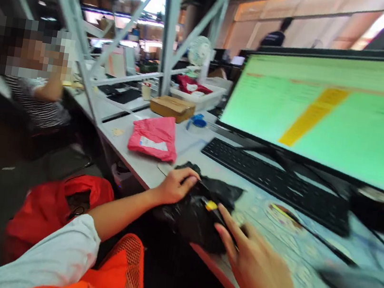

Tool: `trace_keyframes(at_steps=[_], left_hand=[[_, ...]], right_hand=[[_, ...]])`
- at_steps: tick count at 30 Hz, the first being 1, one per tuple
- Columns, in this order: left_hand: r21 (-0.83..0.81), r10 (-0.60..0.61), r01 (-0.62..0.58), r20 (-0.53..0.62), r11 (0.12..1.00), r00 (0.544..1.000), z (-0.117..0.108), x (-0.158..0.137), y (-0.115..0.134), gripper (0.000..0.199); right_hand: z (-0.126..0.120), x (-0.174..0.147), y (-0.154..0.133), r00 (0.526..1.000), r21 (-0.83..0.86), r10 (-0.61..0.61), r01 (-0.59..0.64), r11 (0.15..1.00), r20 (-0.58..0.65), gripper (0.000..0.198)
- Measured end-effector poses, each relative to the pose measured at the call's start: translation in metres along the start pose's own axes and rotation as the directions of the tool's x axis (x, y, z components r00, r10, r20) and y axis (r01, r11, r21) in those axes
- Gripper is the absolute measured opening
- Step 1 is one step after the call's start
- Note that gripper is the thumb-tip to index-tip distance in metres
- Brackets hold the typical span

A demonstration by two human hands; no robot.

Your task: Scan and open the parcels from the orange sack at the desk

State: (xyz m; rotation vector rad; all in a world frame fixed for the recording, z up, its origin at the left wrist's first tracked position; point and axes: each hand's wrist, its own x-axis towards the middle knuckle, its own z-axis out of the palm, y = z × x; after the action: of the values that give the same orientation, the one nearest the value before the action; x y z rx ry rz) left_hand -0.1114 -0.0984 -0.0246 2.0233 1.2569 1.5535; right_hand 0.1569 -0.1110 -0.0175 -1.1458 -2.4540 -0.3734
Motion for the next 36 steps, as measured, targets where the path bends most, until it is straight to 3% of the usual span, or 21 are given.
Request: trace_keyframes(at_steps=[3,7,10,13,15,16,19,22,24,26,28,30,33,36], left_hand=[[0.024,0.124,-0.123,-0.035,0.992,0.992,0.006,-0.008,0.0,0.026],[0.07,0.121,-0.12,-0.014,0.99,0.993,0.015,-0.008,0.001,0.025],[0.122,0.041,-0.038,-0.025,0.992,0.999,0.012,-0.005,-0.001,0.025],[0.217,-0.129,0.146,-0.093,0.965,0.987,-0.002,0.001,-0.007,0.028],[0.28,-0.22,0.216,-0.019,0.935,0.975,-0.013,0.008,-0.009,0.03],[0.313,-0.247,0.22,0.049,0.924,0.968,-0.017,0.012,-0.008,0.03],[0.401,-0.261,0.161,0.208,0.902,0.943,-0.02,0.029,0.002,0.032],[0.456,-0.214,0.032,0.352,0.89,0.911,-0.012,0.047,0.014,0.029],[0.416,-0.194,0.006,0.412,0.909,0.89,-0.003,0.053,0.018,0.019],[0.304,-0.19,0.084,0.34,0.949,0.921,0.007,0.052,0.016,0.017],[0.178,-0.214,0.185,0.157,0.966,0.964,0.017,0.044,0.01,0.019],[0.132,-0.228,0.228,-0.017,0.965,0.973,0.023,0.037,0.003,0.02],[0.269,-0.173,0.207,-0.145,0.941,0.974,0.015,0.04,-0.011,0.02],[0.551,-0.213,0.284,-0.191,0.785,0.958,-0.012,0.065,-0.029,0.028]], right_hand=[[-0.008,0.008,-0.002,0.985,-0.166,0.148,-0.132,0.977,0.085,0.049],[-0.015,0.009,0.013,0.923,-0.238,0.366,-0.333,0.912,0.114,0.047],[-0.016,-0.011,0.029,0.883,-0.221,0.445,-0.409,0.886,0.149,0.048],[-0.011,-0.044,0.054,0.787,-0.252,0.595,-0.55,0.797,0.165,0.052],[-0.005,-0.065,0.069,0.743,-0.263,0.644,-0.595,0.759,0.179,0.052],[-0.001,-0.072,0.073,0.752,-0.259,0.633,-0.584,0.769,0.186,0.051],[0.005,-0.072,0.067,0.837,-0.197,0.528,-0.499,0.844,0.143,0.047],[0.007,-0.041,0.026,0.914,0.076,0.406,-0.406,0.911,0.011,0.042],[0.01,-0.011,-0.014,0.946,0.306,0.322,-0.295,0.905,-0.042,0.041],[0.016,0.02,-0.055,0.965,0.41,0.256,-0.212,0.887,-0.054,0.047],[0.023,0.048,-0.085,0.967,0.403,0.249,-0.208,0.891,-0.052,0.054],[0.028,0.07,-0.099,0.963,0.377,0.267,-0.237,0.895,-0.028,0.052],[0.027,0.082,-0.104,0.969,0.349,0.243,-0.245,0.904,0.051,0.037],[0.017,0.058,-0.11,0.98,0.325,0.145,-0.182,0.928,0.137,0.023]])
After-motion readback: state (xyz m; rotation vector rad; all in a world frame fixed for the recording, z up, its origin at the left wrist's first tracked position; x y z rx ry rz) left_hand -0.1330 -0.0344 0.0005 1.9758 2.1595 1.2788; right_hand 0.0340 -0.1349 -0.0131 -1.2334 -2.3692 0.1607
